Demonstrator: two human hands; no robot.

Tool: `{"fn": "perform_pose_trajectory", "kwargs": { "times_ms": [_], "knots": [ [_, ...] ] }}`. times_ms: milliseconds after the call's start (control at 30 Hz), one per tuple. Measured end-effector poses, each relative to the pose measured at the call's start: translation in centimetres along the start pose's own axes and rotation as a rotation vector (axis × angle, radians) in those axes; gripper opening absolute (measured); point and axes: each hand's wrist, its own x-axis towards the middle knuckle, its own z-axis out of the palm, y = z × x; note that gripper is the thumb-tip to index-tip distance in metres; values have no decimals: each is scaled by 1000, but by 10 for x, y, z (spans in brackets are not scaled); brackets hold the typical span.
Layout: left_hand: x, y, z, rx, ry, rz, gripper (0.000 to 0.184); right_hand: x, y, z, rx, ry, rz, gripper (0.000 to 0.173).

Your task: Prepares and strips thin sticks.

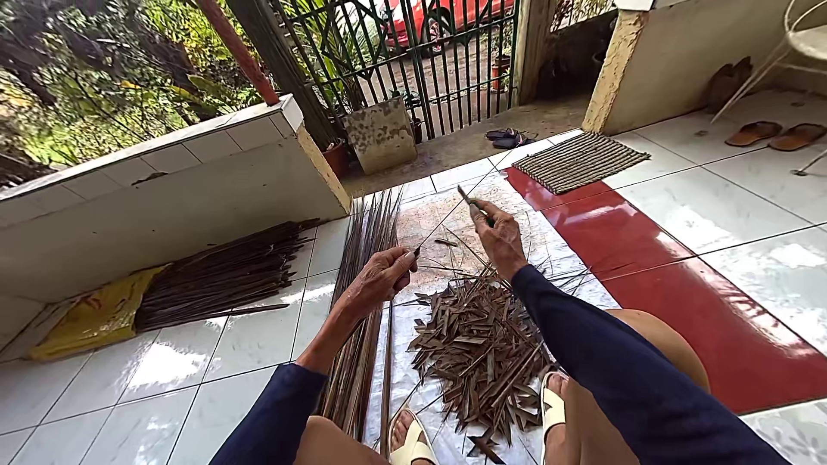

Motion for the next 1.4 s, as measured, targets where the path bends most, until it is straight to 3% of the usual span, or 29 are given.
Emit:
{"fn": "perform_pose_trajectory", "kwargs": {
  "times_ms": [100, 300, 400, 900, 1133, 1400],
  "knots": [
    [-1, 0, -3, 13, 27, 12, 32, -1, 0, -4, 92, 85, -16, 37],
    [2, -1, -4, 63, 32, 63, 30, -31, -10, 4, 46, -182, -132, 32],
    [2, 0, -2, 75, 26, 60, 30, -35, -13, 6, 19, -240, -106, 31],
    [-1, 1, -3, 12, 1, 2, 34, -12, -2, -2, 39, -82, -75, 34],
    [-4, 3, -9, -192, -131, -59, 42, -35, -11, 6, 15, -296, -194, 32],
    [-5, -3, -14, -215, -203, -41, 40, -20, -10, -4, 54, -221, -118, 32]
  ]
}}
